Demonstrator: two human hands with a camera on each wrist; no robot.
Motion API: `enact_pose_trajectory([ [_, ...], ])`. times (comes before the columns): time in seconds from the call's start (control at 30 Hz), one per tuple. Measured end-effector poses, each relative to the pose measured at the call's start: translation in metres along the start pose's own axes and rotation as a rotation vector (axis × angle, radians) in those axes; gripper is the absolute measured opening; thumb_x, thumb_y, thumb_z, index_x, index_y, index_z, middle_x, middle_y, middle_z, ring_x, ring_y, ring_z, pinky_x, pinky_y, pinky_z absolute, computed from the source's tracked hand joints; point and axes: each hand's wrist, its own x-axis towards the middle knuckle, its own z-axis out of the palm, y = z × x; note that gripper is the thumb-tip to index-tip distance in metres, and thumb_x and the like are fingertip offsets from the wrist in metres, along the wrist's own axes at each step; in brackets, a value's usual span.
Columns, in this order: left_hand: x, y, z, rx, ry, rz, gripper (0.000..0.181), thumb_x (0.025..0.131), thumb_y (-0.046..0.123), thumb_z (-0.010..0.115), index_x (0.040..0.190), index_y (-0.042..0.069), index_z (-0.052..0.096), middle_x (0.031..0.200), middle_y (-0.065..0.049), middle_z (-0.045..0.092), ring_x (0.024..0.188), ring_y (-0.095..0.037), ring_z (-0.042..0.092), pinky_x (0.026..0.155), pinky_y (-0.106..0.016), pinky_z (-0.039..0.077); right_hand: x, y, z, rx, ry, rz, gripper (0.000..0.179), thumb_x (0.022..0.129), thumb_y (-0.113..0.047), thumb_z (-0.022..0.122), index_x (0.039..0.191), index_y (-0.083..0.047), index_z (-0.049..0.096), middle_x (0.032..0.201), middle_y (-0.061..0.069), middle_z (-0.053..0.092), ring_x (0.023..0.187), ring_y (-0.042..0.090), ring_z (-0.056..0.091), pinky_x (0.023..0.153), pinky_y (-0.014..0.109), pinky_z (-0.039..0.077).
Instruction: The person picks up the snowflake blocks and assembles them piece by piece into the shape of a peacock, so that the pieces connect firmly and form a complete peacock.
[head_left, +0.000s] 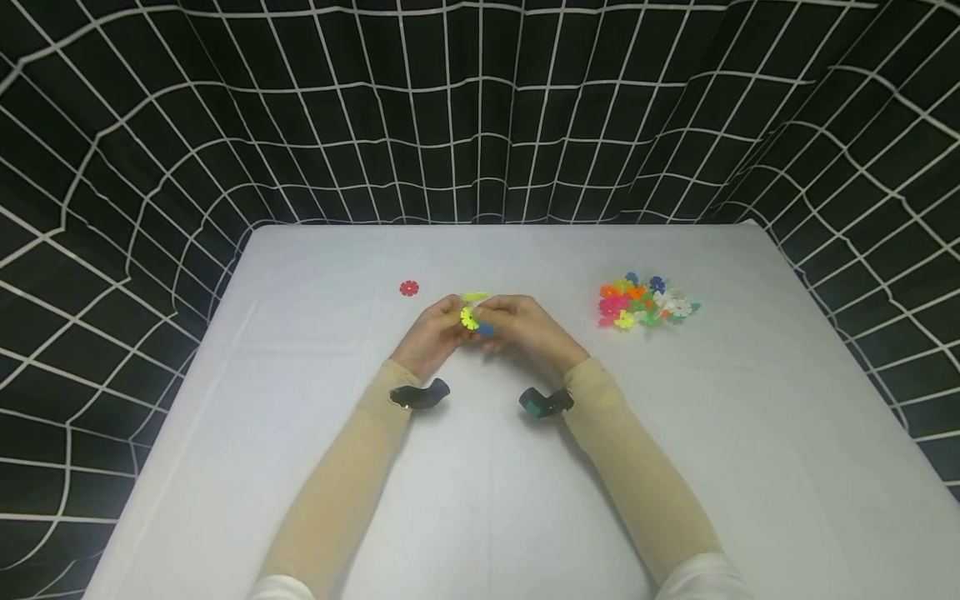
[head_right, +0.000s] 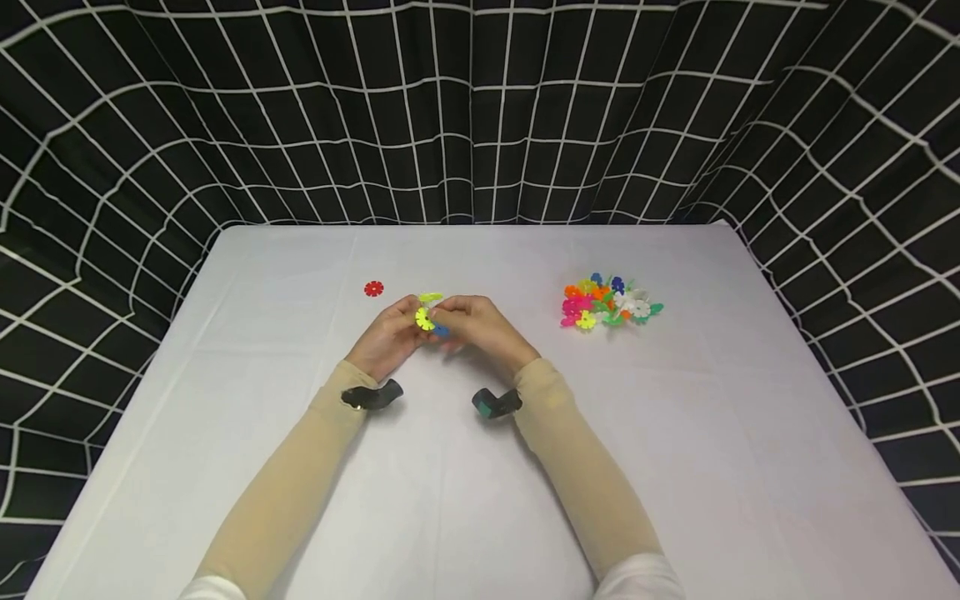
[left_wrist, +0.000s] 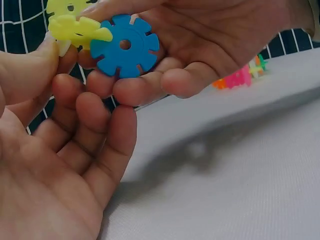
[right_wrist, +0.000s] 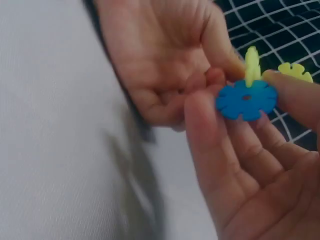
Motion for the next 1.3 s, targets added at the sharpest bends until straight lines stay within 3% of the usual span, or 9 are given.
enact_pose_trajectory([
  [0.13,0.001,0.011,-0.004,0.153,0.086,0.038,0.014,0.107,0.015,0.049,0.111,0.008,0.059,0.096,-0.002,0.061,0.078,-0.014,0.059,0.072,-0.025,0.052,-0.001,0.002,-0.003,0.025,0.008,0.004,0.037,0.096,-0.036,0.067,0.121,-0.009,0.067,0.114,0.012,0.069,0.095,0.034,0.070,0.088,0.042,0.059],
  [0.27,0.000,0.029,-0.022,0.600,0.421,0.187,0.023,0.104,0.015,0.055,0.121,0.004,0.064,0.097,-0.009,0.066,0.078,-0.012,0.059,0.068,-0.023,0.049,-0.001,0.000,-0.007,0.074,0.062,0.006,0.034,0.097,-0.031,0.066,0.120,-0.006,0.067,0.114,0.012,0.068,0.100,0.037,0.068,0.086,0.039,0.059],
  [0.33,0.000,0.036,-0.033,0.840,0.609,0.182,0.028,0.102,0.018,0.057,0.126,0.007,0.065,0.106,-0.013,0.066,0.090,-0.016,0.059,0.077,-0.025,0.048,-0.002,-0.002,-0.008,0.099,0.080,-0.003,0.032,0.098,-0.028,0.066,0.120,-0.004,0.067,0.113,0.010,0.068,0.106,0.037,0.065,0.085,0.037,0.060],
  [0.4,0.001,0.039,-0.043,0.981,0.715,0.145,0.034,0.103,0.021,0.056,0.134,0.008,0.063,0.121,-0.014,0.061,0.108,-0.022,0.054,0.090,-0.033,0.046,-0.004,-0.005,-0.010,0.112,0.096,-0.014,0.031,0.098,-0.025,0.065,0.120,-0.002,0.066,0.110,0.007,0.068,0.108,0.036,0.064,0.083,0.035,0.061],
  [0.53,0.004,0.038,-0.055,1.196,0.718,0.047,0.046,0.102,0.031,0.057,0.143,0.010,0.056,0.133,-0.019,0.050,0.120,-0.034,0.042,0.098,-0.046,0.040,-0.006,-0.010,-0.009,0.119,0.094,-0.048,0.033,0.098,-0.021,0.065,0.122,0.001,0.066,0.107,0.003,0.067,0.102,0.026,0.064,0.083,0.033,0.061],
  [0.7,0.006,0.035,-0.056,1.379,0.685,0.019,0.039,0.099,0.032,0.063,0.132,0.010,0.065,0.130,-0.020,0.051,0.115,-0.036,0.041,0.099,-0.048,0.035,-0.009,-0.014,-0.008,0.105,0.092,-0.084,0.033,0.098,-0.021,0.064,0.123,0.001,0.066,0.111,0.004,0.067,0.100,0.016,0.062,0.086,0.034,0.060],
  [0.83,0.006,0.036,-0.051,1.368,0.667,-0.003,0.029,0.099,0.026,0.064,0.117,0.004,0.065,0.126,-0.020,0.054,0.114,-0.037,0.042,0.102,-0.048,0.034,-0.010,-0.015,-0.011,0.118,0.118,-0.081,0.030,0.100,-0.018,0.062,0.123,0.001,0.066,0.115,0.005,0.066,0.100,0.017,0.061,0.084,0.033,0.060],
  [1.1,0.003,0.042,-0.049,1.374,0.657,-0.052,0.039,0.098,0.025,0.064,0.128,0.001,0.060,0.124,-0.023,0.056,0.115,-0.038,0.043,0.104,-0.048,0.035,-0.012,-0.018,-0.014,0.125,0.154,-0.075,0.027,0.100,-0.022,0.063,0.119,-0.003,0.066,0.103,0.000,0.063,0.097,0.018,0.060,0.083,0.032,0.060],
  [1.3,-0.004,0.047,-0.047,1.363,0.597,-0.120,0.036,0.099,0.031,0.061,0.117,0.000,0.063,0.113,-0.019,0.064,0.107,-0.035,0.053,0.096,-0.045,0.042,-0.019,-0.020,-0.016,0.099,0.160,-0.065,0.030,0.100,-0.031,0.063,0.119,-0.009,0.066,0.108,0.002,0.062,0.114,0.038,0.059,0.101,0.046,0.051],
])
